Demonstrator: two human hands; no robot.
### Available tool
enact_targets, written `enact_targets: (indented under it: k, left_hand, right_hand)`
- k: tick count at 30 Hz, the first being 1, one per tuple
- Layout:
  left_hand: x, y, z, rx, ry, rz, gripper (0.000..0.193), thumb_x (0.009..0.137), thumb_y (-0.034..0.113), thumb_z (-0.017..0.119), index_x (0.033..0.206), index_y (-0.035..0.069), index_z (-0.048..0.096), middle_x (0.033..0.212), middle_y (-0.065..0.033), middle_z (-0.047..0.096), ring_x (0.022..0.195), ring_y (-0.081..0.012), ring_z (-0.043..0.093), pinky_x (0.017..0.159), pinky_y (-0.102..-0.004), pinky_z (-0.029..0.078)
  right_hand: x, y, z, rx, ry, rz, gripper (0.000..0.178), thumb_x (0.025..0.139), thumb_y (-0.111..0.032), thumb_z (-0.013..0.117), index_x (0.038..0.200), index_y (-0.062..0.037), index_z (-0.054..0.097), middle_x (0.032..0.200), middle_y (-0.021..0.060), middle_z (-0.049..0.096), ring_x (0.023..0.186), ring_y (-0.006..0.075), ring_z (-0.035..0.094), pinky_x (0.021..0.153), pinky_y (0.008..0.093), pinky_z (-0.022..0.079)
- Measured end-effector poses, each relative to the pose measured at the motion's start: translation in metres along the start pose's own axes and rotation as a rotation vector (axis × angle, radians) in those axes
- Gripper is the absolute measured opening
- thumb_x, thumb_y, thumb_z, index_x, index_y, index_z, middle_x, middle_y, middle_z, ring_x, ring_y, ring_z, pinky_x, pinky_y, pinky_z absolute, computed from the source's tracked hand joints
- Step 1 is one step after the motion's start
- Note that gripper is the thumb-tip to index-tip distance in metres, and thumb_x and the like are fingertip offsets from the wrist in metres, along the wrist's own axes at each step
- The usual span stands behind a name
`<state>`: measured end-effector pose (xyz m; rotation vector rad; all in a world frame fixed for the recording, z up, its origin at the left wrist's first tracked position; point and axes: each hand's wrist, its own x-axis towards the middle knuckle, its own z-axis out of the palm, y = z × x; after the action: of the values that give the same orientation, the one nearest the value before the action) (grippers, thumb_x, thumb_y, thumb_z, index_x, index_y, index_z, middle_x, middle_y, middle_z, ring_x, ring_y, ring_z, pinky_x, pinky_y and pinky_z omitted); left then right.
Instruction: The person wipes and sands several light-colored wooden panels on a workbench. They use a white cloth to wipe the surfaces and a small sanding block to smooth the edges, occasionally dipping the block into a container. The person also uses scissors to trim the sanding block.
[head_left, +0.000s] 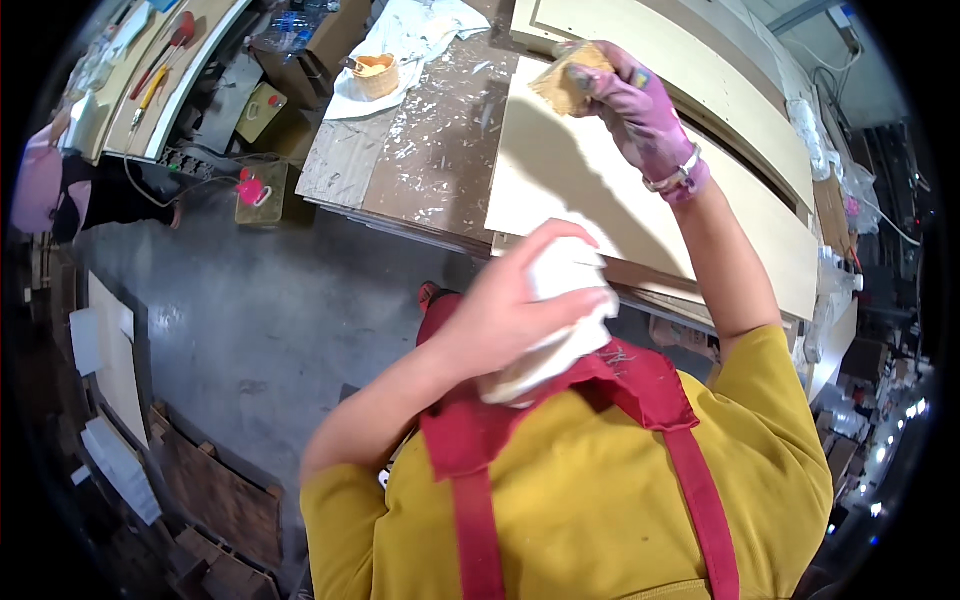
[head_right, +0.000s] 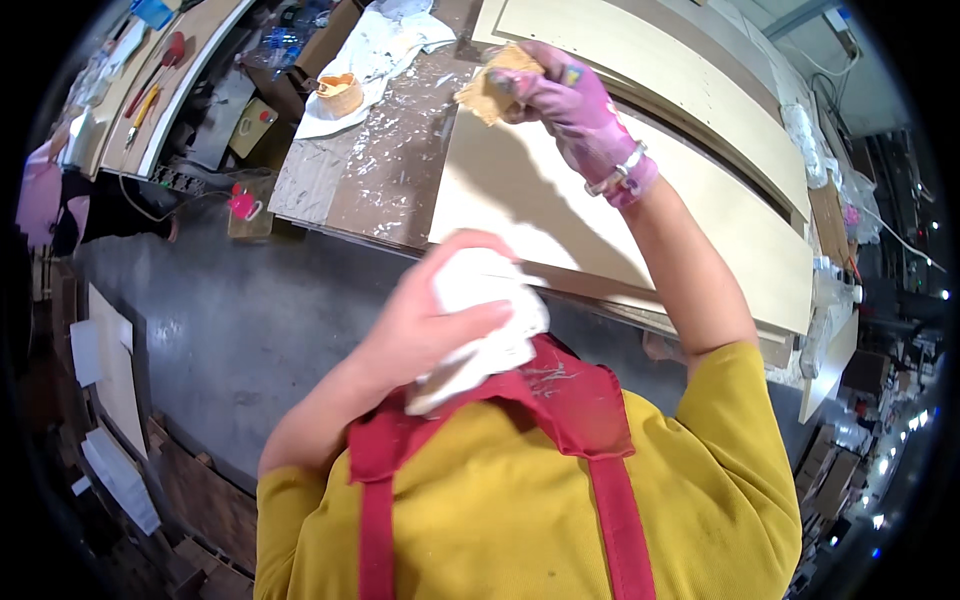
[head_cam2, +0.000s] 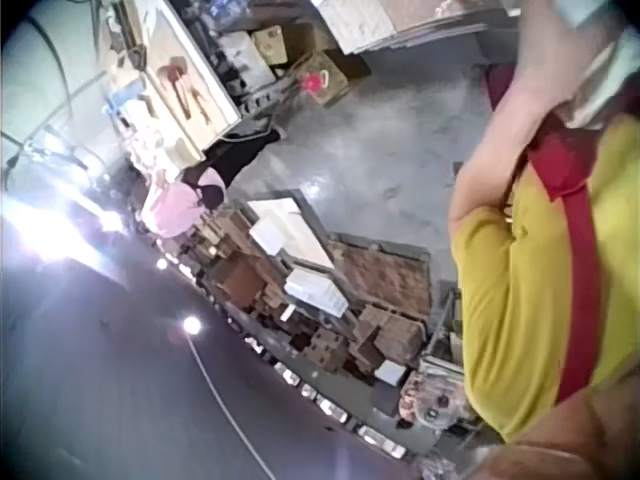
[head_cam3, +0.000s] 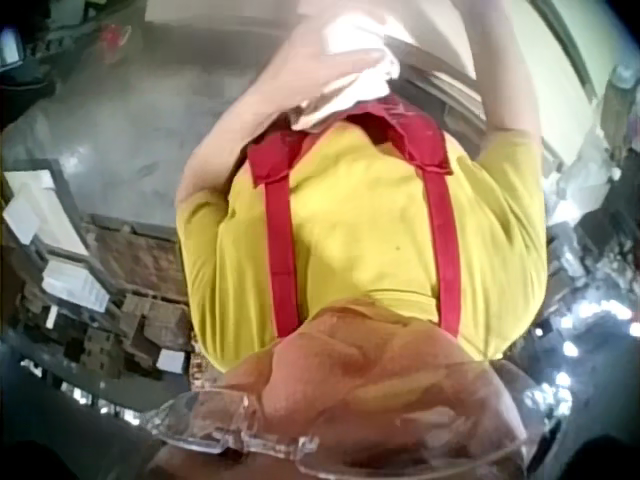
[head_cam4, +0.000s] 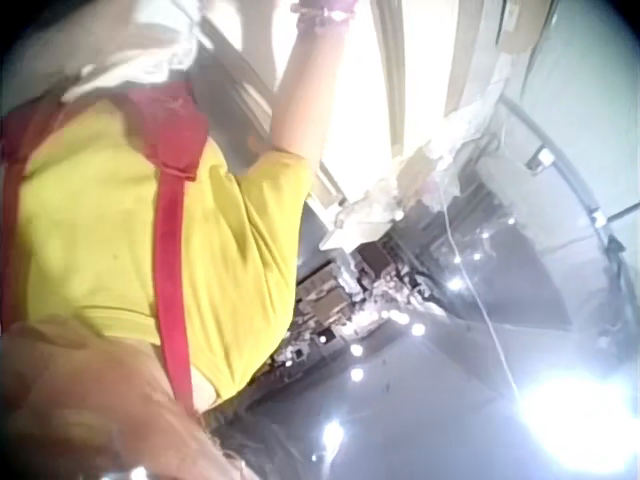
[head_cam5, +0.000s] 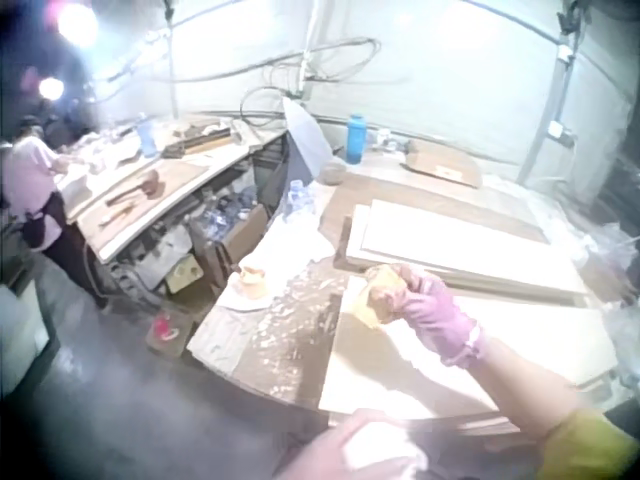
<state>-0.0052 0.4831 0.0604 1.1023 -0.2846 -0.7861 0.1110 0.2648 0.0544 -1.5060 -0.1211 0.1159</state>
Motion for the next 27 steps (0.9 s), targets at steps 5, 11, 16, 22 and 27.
enact_targets:
  k: [5,11,16,22,27]
  left_hand:
    - [0.085,-0.044,0.043,0.827,0.1,0.509,0.032,0.079,0.02,0.066,0.105,0.006,0.054,0.099,-0.013,0.058,0.094,-0.0293,0.058,0.082,-0.0383,0.046]
    - [0.119,-0.072,0.042,1.116,0.241,0.473,0.033,0.076,0.021,0.064,0.104,0.005,0.057,0.102,-0.0138,0.058,0.099,-0.0346,0.056,0.084,-0.0446,0.046]
    - [0.12,-0.074,0.046,1.166,0.258,0.476,0.035,0.077,0.024,0.063,0.106,0.005,0.057,0.104,-0.0137,0.058,0.098,-0.0345,0.056,0.084,-0.0441,0.046]
    - [0.117,-0.072,0.046,1.16,0.284,0.458,0.032,0.078,0.024,0.063,0.105,0.007,0.057,0.1,-0.0119,0.057,0.094,-0.0325,0.055,0.085,-0.0421,0.043]
    - [0.118,-0.069,0.043,1.118,0.237,0.47,0.03,0.078,0.019,0.065,0.104,0.009,0.056,0.097,-0.0096,0.056,0.092,-0.031,0.054,0.084,-0.0415,0.042]
  right_hand:
    - [0.029,-0.002,0.026,-0.393,-0.642,-0.16,0.058,0.08,-0.044,0.069,0.117,-0.0008,0.057,0.101,0.0046,0.064,0.09,0.0148,0.061,0.079,0.0281,0.05]
    - [0.036,0.005,0.073,-0.654,-1.084,-0.273,0.04,0.078,-0.014,0.065,0.115,-0.0001,0.056,0.092,0.0131,0.066,0.083,0.022,0.064,0.075,0.0339,0.051]
    - [0.039,0.014,0.083,-0.806,-1.252,-0.4,0.038,0.076,-0.008,0.063,0.114,-0.0036,0.057,0.092,0.0114,0.068,0.076,0.0215,0.064,0.066,0.0347,0.05]
    - [0.059,0.014,0.078,-0.835,-1.267,-0.222,0.038,0.075,-0.008,0.066,0.113,-0.004,0.059,0.089,0.0114,0.069,0.076,0.0228,0.065,0.068,0.0351,0.05]
    - [0.092,0.014,0.056,-0.873,-1.207,-0.2,0.038,0.076,-0.008,0.065,0.113,-0.0034,0.06,0.088,0.0117,0.069,0.081,0.0206,0.066,0.07,0.0333,0.05]
